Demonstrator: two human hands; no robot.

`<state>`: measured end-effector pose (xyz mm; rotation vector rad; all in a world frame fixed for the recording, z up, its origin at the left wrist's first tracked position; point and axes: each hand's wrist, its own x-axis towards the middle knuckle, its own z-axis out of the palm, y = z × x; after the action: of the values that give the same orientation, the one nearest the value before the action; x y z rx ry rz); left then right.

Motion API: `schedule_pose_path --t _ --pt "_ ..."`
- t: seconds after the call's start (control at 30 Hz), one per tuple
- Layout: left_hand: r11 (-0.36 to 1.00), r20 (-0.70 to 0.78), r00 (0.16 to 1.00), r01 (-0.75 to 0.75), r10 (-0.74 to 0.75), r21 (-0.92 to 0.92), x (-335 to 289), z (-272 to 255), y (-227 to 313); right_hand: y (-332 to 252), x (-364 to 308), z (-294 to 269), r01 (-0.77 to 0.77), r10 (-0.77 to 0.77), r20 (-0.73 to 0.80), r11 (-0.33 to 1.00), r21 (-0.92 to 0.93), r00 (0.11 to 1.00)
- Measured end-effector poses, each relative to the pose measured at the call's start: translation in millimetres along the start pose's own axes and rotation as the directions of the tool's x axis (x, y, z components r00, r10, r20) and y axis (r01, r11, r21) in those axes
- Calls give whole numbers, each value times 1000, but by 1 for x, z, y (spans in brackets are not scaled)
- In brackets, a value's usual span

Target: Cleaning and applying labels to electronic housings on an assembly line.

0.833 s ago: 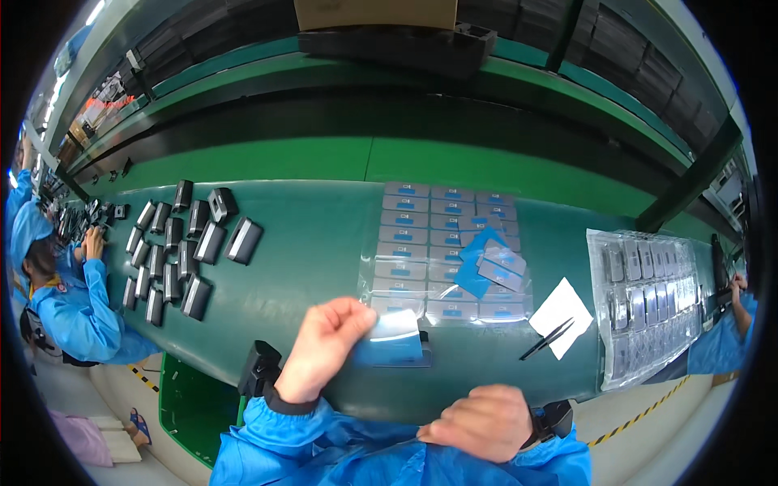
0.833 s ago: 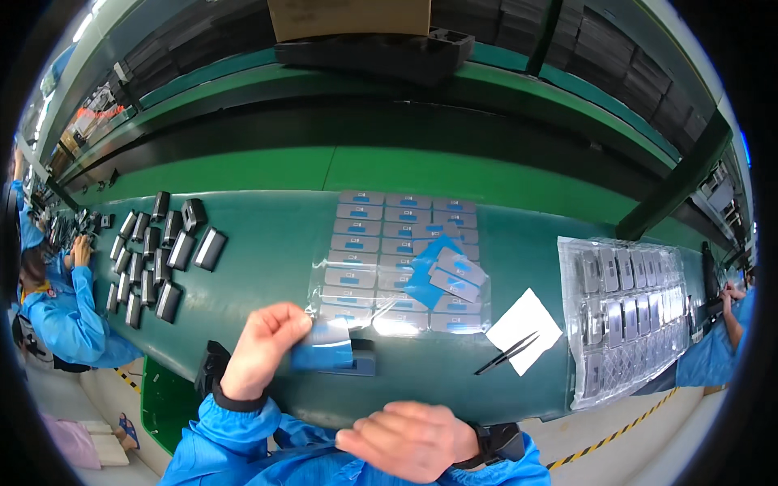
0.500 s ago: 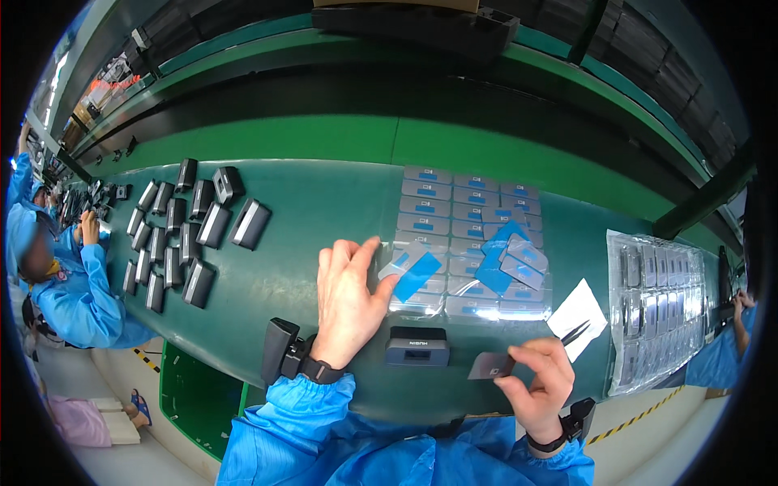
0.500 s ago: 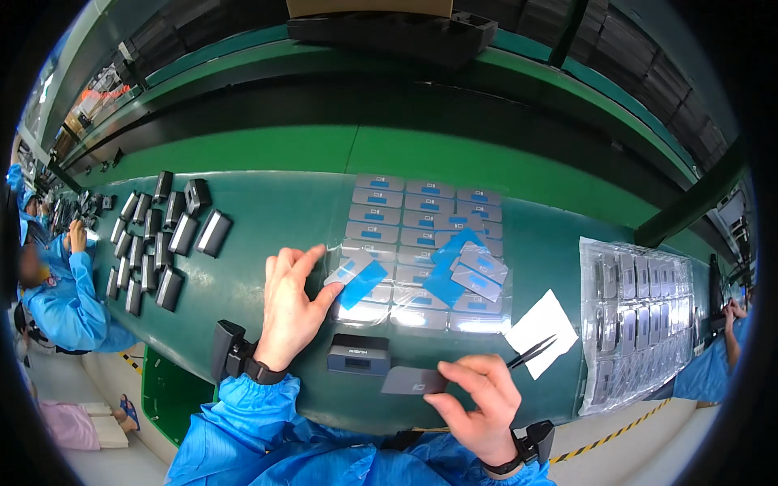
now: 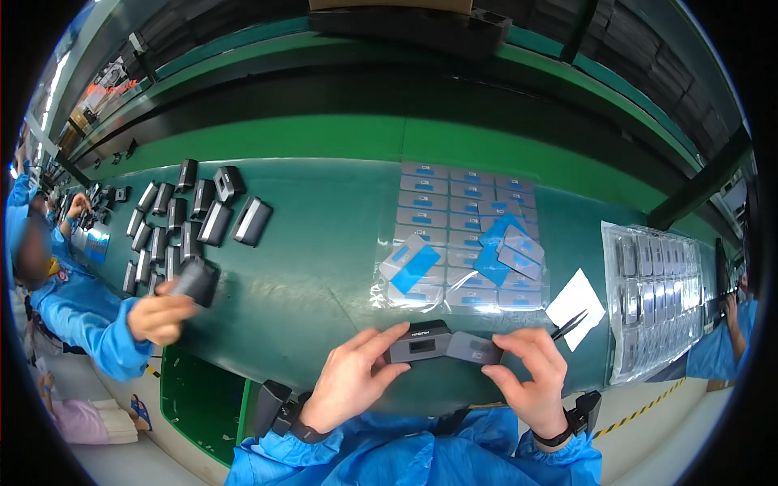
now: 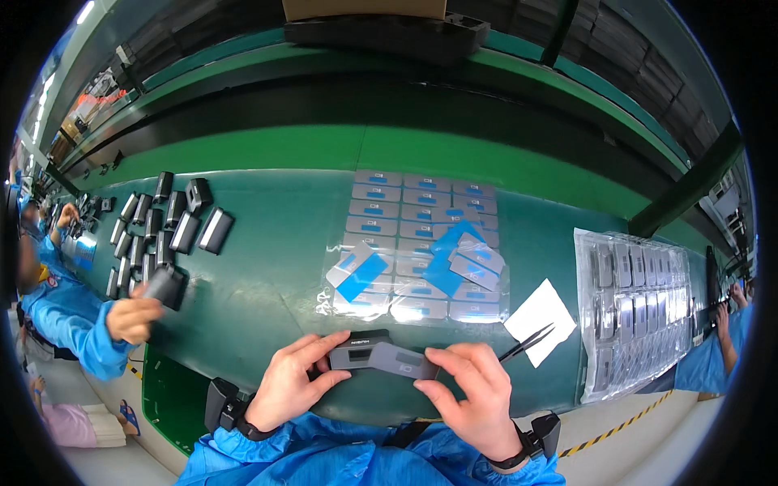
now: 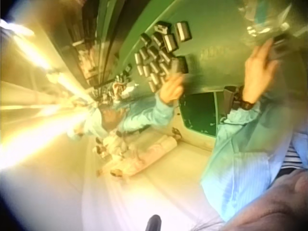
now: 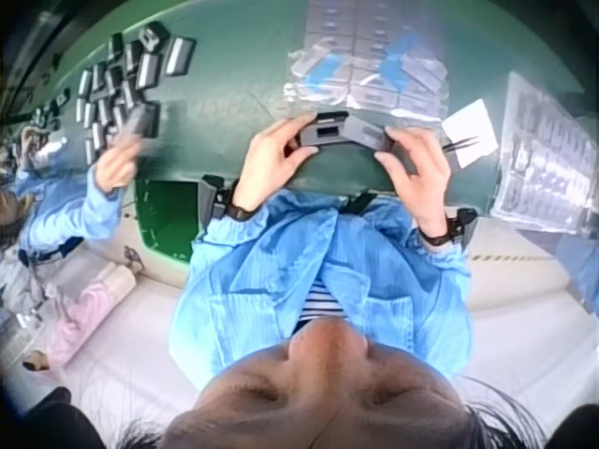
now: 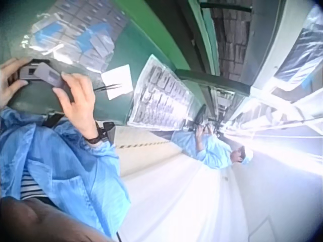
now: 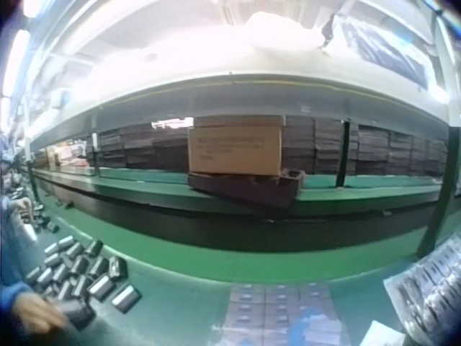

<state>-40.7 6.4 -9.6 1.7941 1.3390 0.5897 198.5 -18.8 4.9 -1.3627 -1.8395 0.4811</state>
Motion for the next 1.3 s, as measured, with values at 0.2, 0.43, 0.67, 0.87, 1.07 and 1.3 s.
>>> schedule_pose_path --t 0.2,0.43,0.67,0.87,1.07,1.3 --pt "845 153 970 240 -188 -478 -14 5 -3 -18 8 9 182 -164 152 977 -113 975" --pt "682 239 950 309 -199 -663 -17 10 -10 -19 14 22 217 -189 250 972 -89 950" --pt "643 285 942 330 -177 -691 -17 8 -9 -16 11 27 217 -186 288 973 -80 939" --pt "582 277 950 309 -145 -752 -18 7 -11 -17 12 26 202 -172 292 977 -75 941" --pt "578 295 943 328 -154 -747 -17 5 -10 -16 12 26 178 -149 296 981 -75 943" --pt "567 295 945 321 -141 -759 -17 5 -8 -15 13 28 183 -148 295 979 -93 944"
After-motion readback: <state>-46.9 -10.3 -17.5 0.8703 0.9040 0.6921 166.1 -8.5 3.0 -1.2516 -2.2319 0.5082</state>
